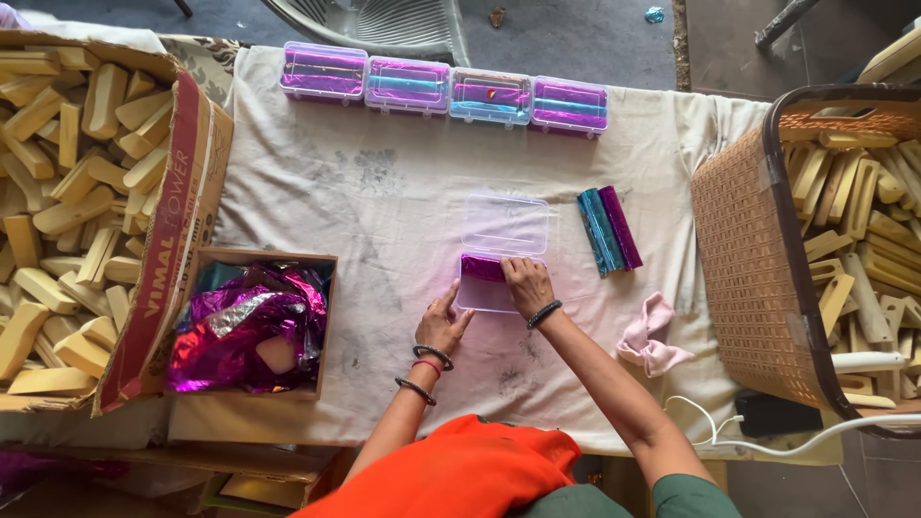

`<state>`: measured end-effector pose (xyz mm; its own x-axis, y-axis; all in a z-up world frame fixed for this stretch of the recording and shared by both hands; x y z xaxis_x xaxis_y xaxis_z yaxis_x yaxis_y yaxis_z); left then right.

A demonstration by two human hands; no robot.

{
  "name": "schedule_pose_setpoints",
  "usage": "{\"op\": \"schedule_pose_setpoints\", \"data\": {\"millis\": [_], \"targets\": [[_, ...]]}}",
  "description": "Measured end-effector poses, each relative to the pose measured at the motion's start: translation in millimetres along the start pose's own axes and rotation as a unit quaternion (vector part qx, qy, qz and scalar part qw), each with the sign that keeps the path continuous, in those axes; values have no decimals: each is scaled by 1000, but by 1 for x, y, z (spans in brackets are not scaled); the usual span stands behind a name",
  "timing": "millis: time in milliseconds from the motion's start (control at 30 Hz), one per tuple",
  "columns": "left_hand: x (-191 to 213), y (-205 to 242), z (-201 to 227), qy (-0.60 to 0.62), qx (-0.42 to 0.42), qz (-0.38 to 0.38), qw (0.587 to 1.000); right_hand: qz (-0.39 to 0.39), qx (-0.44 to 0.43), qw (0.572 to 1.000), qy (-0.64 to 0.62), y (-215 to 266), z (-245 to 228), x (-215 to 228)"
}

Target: The person wipes a clear plastic container with a pink cloth, then places three rolls of shiny metallic paper (two purple, one blue) inside. They close the container and move it to a row of similar filled containers.

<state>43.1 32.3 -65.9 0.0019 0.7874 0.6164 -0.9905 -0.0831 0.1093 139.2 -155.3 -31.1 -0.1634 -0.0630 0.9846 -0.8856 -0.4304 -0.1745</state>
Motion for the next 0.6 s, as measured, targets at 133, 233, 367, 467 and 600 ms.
{"op": "schedule_pose_setpoints", "data": {"millis": [133,233,367,467,600], "targets": [[0,-1,0,0,-1,5,1000,82,-4,996,-27,16,-2,24],[3,1,3,2,6,-1,1000,81,-79,989,-93,26,-3,61],[2,2,4,-5,2,1,1000,116,-234,954,-150,70,26,36],[1,0,4,-13,13,-3,1000,96,-293,928,-210,80,40,21],[-2,-1,0,-17,17,-1,1000,108,-280,914,-273,70,40,20]]}}
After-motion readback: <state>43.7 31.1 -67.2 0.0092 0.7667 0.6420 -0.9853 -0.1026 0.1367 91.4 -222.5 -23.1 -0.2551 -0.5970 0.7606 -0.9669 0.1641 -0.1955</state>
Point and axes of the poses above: each hand's wrist, its own y-axis away from the middle knuckle, its own x-axis out of the back of the hand, z = x × y, the point moved 4 cm from there along -y, towards the middle knuckle, and after that the axes turned 9 degrees about -x, right-handed, at the moved point
